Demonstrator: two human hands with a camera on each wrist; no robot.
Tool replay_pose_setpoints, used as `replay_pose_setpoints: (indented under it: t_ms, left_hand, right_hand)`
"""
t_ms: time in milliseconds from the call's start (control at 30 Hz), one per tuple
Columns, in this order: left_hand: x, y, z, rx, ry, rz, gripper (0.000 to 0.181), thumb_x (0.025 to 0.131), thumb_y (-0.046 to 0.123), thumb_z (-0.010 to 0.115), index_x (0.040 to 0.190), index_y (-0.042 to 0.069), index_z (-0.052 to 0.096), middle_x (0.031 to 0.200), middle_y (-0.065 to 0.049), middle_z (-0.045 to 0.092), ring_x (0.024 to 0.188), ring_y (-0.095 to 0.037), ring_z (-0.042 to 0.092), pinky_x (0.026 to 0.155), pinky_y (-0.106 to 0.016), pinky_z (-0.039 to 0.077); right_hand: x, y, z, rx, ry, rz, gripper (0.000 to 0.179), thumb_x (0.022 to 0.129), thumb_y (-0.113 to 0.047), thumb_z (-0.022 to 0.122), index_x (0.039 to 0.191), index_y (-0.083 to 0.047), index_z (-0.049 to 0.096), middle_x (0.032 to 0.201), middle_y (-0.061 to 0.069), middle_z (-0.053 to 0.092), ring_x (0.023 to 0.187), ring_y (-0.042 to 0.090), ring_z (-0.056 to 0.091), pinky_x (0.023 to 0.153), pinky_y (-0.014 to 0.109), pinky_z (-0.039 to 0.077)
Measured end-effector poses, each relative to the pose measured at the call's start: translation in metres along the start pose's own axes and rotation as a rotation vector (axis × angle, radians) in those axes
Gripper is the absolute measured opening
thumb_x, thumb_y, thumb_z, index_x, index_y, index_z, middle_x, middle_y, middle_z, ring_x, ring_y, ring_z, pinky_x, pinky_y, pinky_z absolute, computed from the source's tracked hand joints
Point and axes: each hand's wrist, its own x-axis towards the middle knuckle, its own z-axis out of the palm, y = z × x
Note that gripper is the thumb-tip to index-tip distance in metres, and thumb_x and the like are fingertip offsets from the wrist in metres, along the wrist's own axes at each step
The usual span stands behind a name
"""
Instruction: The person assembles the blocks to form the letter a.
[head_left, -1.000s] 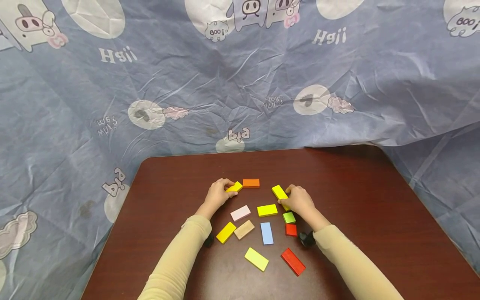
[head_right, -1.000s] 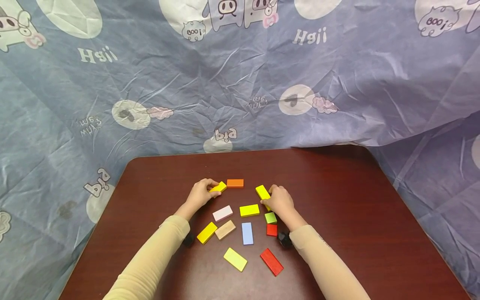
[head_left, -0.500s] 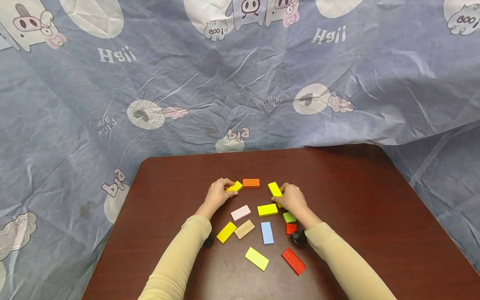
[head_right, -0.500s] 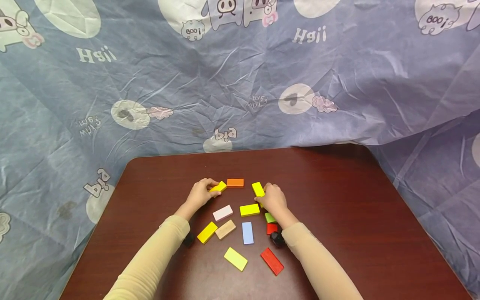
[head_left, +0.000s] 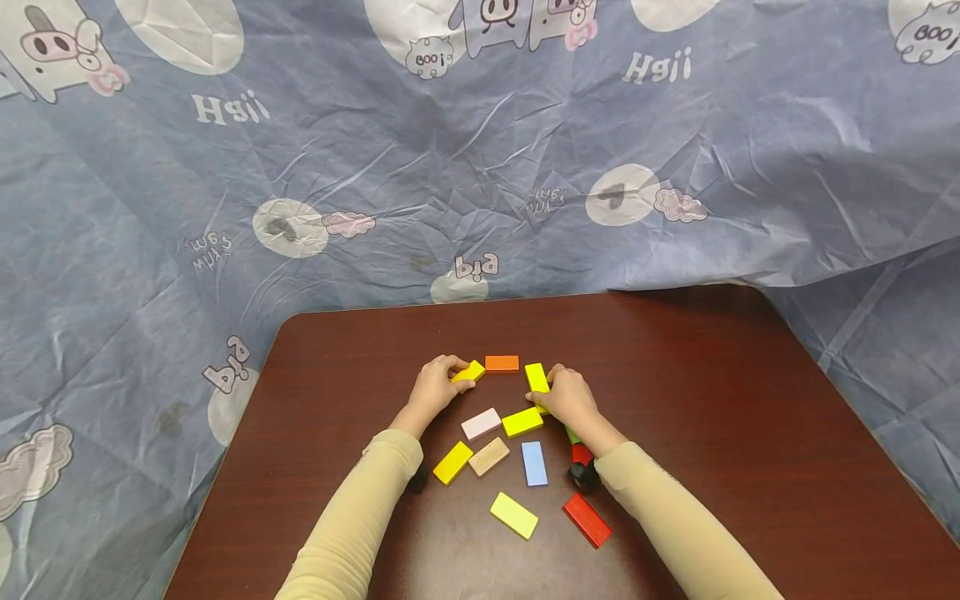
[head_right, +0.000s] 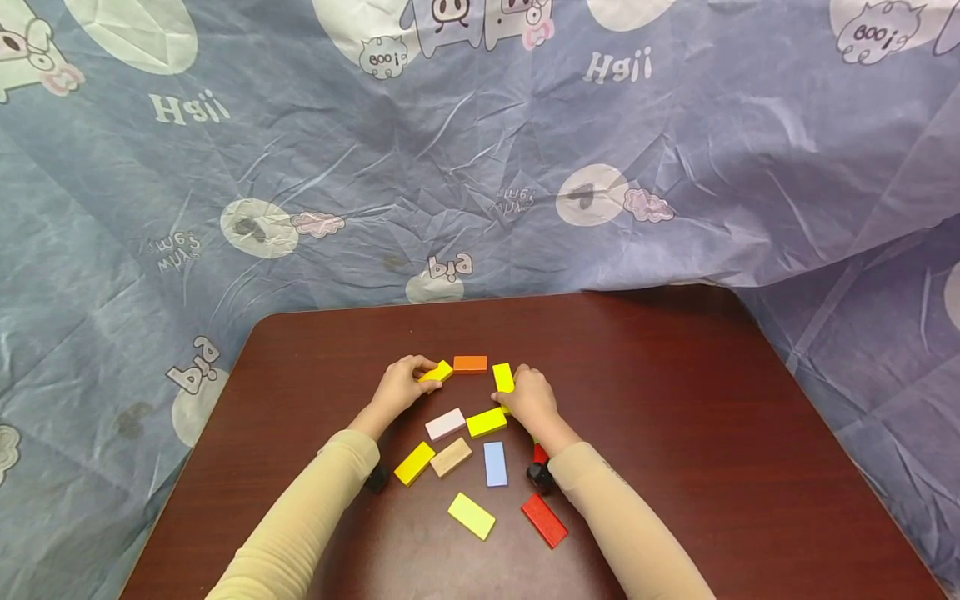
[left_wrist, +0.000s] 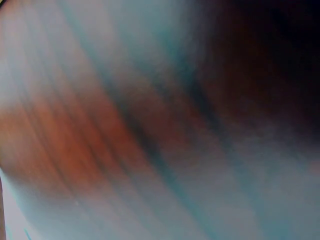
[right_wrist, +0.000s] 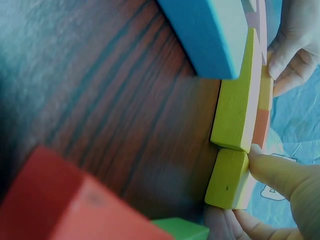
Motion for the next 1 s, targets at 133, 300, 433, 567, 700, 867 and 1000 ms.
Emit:
replay_pose_setpoints:
  t_ms: [133, 300, 433, 567, 700, 867, 1000]
  left_hand:
    - [-0.0009, -0.0002, 0.0002, -0.001, 0.005, 0.003, 0.033, 0.084, 0.025, 0.078, 0.114, 0.013, 0.071, 0.107, -0.005, 0.066, 0.097, -0.021, 0.066, 0.087, -0.036, 0.054]
    - [-0.0006, -0.0013, 0.0002, 0.007, 0.005, 0.015, 0.033, 0.084, 0.024, 0.078, 0.115, 0.012, 0.071, 0.107, -0.005, 0.066, 0.098, -0.021, 0.066, 0.087, -0.035, 0.054]
    - [-0.0002, -0.0022, 0.0000, 0.021, 0.010, 0.047, 0.033, 0.085, 0.024, 0.078, 0.115, 0.012, 0.072, 0.106, -0.006, 0.066, 0.098, -0.022, 0.066, 0.088, -0.036, 0.054]
    - [0.0000, -0.0028, 0.0000, 0.037, 0.013, 0.067, 0.033, 0.086, 0.024, 0.077, 0.116, 0.012, 0.072, 0.108, -0.005, 0.066, 0.100, -0.022, 0.065, 0.090, -0.036, 0.053]
    - [0.0006, -0.0022, -0.0005, 0.052, 0.007, 0.062, 0.034, 0.086, 0.024, 0.077, 0.118, 0.013, 0.071, 0.109, -0.005, 0.067, 0.100, -0.022, 0.065, 0.091, -0.037, 0.053]
    - [0.0021, -0.0004, -0.0009, 0.068, 0.007, 0.067, 0.034, 0.087, 0.025, 0.076, 0.118, 0.013, 0.071, 0.109, -0.006, 0.067, 0.100, -0.023, 0.064, 0.091, -0.038, 0.052]
    - [0.0038, 0.0008, -0.0003, 0.081, 0.009, 0.083, 0.034, 0.087, 0.023, 0.076, 0.118, 0.012, 0.071, 0.111, -0.006, 0.067, 0.101, -0.023, 0.064, 0.092, -0.038, 0.052]
  right_hand:
    - [-0.0003, -0.0021, 0.0019, 0.007, -0.007, -0.003, 0.051, 0.081, -0.033, 0.081, 0.107, 0.005, 0.059, 0.096, 0.019, 0.065, 0.078, 0.026, 0.056, 0.072, 0.039, 0.050]
    - [-0.0006, -0.0040, 0.0016, 0.011, -0.018, 0.008, 0.052, 0.081, -0.034, 0.081, 0.108, 0.005, 0.059, 0.098, 0.020, 0.065, 0.079, 0.027, 0.056, 0.074, 0.038, 0.050]
    - [-0.0004, -0.0034, 0.0013, 0.013, -0.016, 0.006, 0.051, 0.081, -0.034, 0.081, 0.108, 0.005, 0.059, 0.094, 0.018, 0.063, 0.079, 0.027, 0.055, 0.074, 0.038, 0.050]
    - [0.0001, -0.0025, 0.0017, 0.012, -0.011, -0.001, 0.051, 0.081, -0.034, 0.081, 0.108, 0.005, 0.060, 0.093, 0.017, 0.063, 0.079, 0.027, 0.055, 0.074, 0.038, 0.049]
    - [0.0011, -0.0019, 0.0025, 0.001, -0.013, -0.005, 0.052, 0.081, -0.034, 0.080, 0.109, 0.005, 0.060, 0.094, 0.017, 0.063, 0.079, 0.026, 0.055, 0.075, 0.038, 0.050]
    - [0.0011, -0.0021, 0.0023, -0.001, -0.012, -0.007, 0.052, 0.081, -0.034, 0.081, 0.109, 0.004, 0.060, 0.095, 0.016, 0.063, 0.079, 0.026, 0.055, 0.074, 0.038, 0.050]
    - [0.0008, -0.0027, 0.0020, -0.006, -0.013, -0.011, 0.052, 0.081, -0.035, 0.081, 0.109, 0.004, 0.061, 0.094, 0.016, 0.063, 0.079, 0.026, 0.055, 0.074, 0.038, 0.050]
